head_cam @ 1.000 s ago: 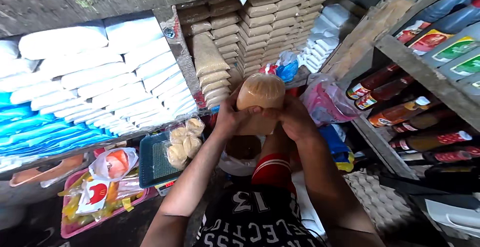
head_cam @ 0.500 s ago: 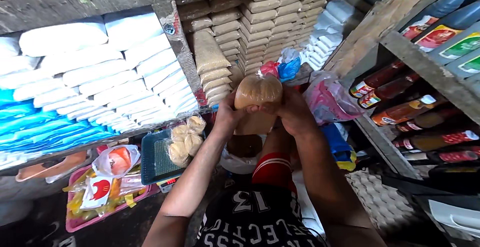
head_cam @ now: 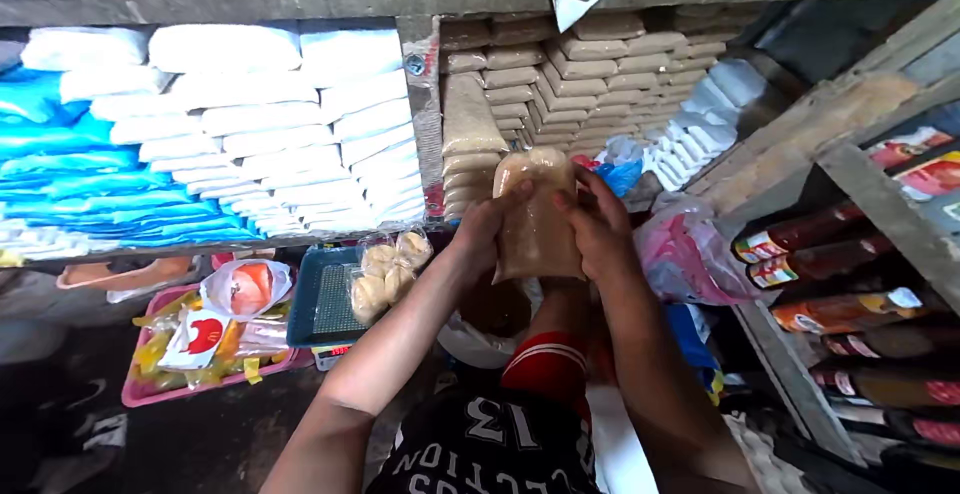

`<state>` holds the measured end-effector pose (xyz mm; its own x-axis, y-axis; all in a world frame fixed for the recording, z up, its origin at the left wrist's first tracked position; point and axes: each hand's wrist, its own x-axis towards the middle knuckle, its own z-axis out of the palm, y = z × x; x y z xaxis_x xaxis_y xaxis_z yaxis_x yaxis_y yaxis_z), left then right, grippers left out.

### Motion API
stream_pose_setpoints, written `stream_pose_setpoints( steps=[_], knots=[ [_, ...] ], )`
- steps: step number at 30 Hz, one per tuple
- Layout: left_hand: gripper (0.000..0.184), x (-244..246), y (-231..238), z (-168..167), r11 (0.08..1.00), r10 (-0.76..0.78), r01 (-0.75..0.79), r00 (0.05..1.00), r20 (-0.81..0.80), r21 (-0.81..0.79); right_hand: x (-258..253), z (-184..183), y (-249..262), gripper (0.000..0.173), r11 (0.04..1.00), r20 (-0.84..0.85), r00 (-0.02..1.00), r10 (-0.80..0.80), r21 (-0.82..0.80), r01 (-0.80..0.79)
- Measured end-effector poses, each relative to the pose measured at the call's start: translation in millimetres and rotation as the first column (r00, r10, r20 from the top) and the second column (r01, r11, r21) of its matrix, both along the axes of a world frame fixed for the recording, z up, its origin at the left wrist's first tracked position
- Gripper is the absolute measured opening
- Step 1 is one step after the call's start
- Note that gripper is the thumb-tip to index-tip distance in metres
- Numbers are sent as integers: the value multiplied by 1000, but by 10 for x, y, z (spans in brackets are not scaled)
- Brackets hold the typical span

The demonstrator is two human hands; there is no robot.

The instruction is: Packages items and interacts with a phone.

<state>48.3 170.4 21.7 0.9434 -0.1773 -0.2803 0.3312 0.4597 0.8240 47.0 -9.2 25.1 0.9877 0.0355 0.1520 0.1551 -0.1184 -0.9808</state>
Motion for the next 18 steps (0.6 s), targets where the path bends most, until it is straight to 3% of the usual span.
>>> stream_pose_setpoints(
  steps=[3,5,9,13,18],
  knots=[
    [47,309,150,55,999,35,-35,994,105,-3,508,187,102,47,999,-62,998,18,33,-16],
    [46,381,314,56,994,55,-70,982,180,80,897,338,241,43,999,-126,991,34,7,-33],
    [49,65,634,-164,976,76,-129,956,283,174,1815,463,616,42,992,-197,976,93,-63,-108],
    [39,-285,901,-755,973,96,-126,983,158,194,2507,395,1013,46,994,-285,954,98,-19,-108],
    [35,-853,1149,-1362,977,132,-124,991,-37,175,2865,358,1235,52,994,-309,951,-4,-106,-30]
  ],
)
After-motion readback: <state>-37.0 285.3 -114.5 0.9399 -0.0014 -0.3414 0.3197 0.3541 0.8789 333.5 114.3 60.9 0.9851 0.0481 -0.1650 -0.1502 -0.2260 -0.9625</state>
